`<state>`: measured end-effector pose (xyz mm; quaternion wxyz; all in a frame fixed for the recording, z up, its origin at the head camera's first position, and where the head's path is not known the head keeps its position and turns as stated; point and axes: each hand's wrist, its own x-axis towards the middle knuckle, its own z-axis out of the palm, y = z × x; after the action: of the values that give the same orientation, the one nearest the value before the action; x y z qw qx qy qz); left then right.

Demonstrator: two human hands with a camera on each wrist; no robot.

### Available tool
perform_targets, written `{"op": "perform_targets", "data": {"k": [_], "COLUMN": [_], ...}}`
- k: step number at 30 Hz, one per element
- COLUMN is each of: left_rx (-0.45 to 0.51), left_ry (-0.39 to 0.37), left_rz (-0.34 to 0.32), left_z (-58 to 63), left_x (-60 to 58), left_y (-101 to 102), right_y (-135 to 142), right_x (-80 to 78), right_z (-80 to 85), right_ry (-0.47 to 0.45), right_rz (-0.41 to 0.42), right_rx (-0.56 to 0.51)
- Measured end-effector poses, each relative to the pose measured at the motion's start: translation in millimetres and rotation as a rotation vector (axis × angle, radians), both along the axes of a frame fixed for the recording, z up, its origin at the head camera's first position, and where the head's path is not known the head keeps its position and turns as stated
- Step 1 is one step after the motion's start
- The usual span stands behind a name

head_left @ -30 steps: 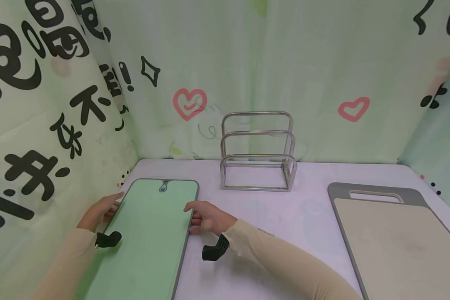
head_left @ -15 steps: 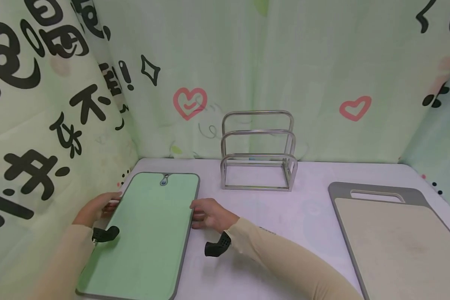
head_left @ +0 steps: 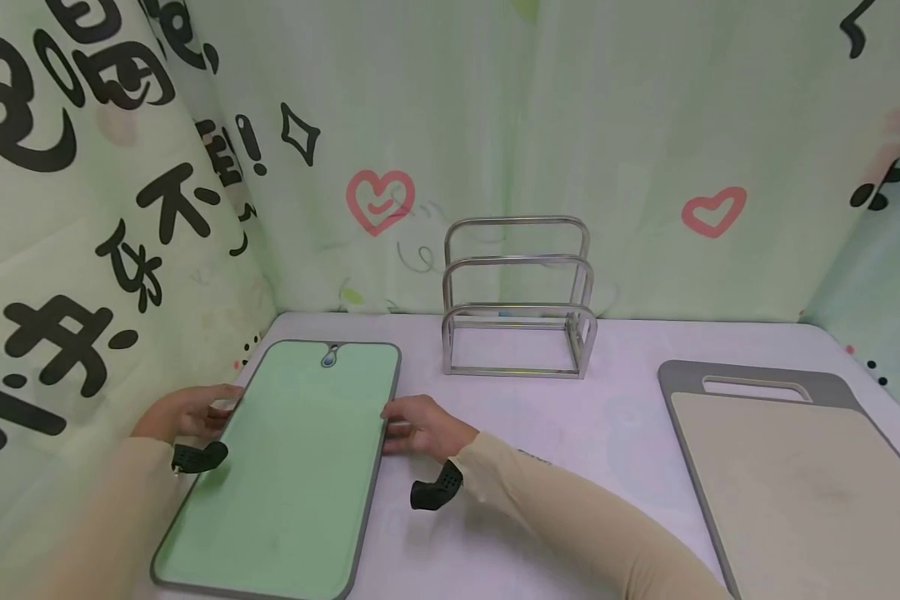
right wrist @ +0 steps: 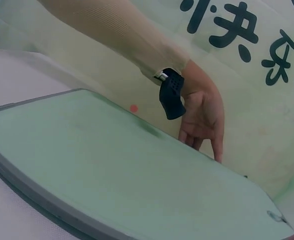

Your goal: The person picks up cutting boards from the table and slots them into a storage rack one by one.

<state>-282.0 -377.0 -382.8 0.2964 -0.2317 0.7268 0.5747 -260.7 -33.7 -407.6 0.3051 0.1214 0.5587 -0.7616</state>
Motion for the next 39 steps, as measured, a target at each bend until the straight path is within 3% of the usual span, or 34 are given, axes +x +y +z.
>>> {"op": "perform_targets", "data": {"k": [7,17,30,39], "left_rx": [-0.057,0.045,-0.102,-0.082], "left_ry": [0.071,0.136,0.28,0.331], "left_rz": [-0.162,-0.169,-0.248,-0.281], "left_z": [-3.4,-4.0,-3.5,-4.1], "left_x": [-0.7,3.3,2.9,2.9], "left_y": [-7.5,-7.7,-5.4,-9.7], "right_y": [1.1,-1.3,-0.3,0.1], "right_x": [2.5,5.8,6.1,4.7], "right_z": [-2.6,-7.6,-3.2,3.5], "right_ry": [-0.006,0.055,0.125,0.187], "right_rz": [0.101,0.066,-0.012,-0.04], "right_rx": [-0.06,0.016,0.026,0.099]}}
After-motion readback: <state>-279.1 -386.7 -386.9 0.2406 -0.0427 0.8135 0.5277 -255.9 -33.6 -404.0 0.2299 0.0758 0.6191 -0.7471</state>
